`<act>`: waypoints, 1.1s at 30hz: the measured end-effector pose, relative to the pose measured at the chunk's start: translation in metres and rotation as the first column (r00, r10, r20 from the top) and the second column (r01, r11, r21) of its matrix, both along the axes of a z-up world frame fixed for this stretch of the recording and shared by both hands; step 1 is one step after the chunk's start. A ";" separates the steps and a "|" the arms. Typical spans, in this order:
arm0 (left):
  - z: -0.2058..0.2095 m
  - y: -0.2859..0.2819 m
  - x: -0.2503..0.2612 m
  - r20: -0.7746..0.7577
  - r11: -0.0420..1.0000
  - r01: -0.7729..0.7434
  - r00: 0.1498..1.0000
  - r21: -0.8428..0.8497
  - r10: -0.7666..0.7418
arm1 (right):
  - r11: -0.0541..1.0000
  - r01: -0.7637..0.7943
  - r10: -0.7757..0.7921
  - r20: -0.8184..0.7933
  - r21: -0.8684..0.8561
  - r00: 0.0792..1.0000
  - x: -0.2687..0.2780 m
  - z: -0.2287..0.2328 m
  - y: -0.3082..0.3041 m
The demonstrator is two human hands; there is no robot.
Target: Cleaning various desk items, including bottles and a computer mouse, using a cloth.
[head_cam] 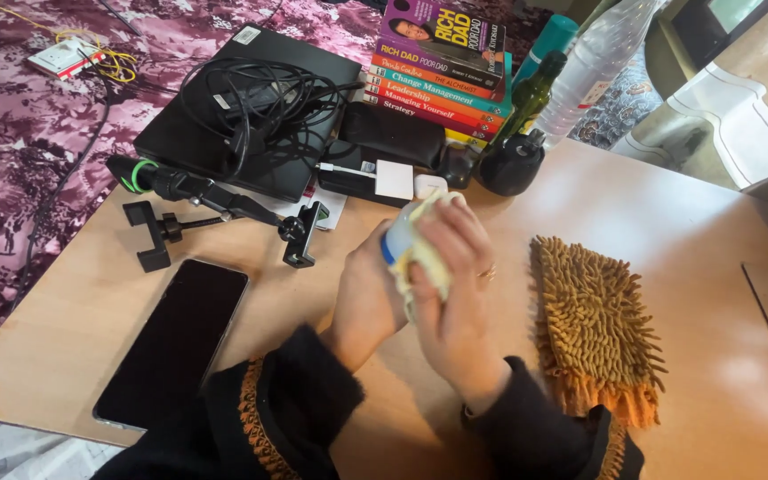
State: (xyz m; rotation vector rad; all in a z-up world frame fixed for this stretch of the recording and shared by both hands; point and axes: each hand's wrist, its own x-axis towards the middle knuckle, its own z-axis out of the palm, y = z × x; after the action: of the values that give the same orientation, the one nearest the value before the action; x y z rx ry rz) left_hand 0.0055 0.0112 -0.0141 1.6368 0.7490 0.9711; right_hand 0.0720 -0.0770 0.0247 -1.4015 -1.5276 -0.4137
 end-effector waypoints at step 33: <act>0.029 -0.008 -0.002 0.375 0.859 0.318 0.913 -0.401 -0.162 | 0.998 -0.025 0.054 -0.820 0.049 0.570 0.025 -0.008 0.007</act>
State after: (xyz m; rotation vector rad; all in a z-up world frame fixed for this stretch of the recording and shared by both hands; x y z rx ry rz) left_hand 0.0037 0.0033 0.0153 1.0878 0.4753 0.7845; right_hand 0.0973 -0.0700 0.0166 -1.2472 -0.7461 0.2572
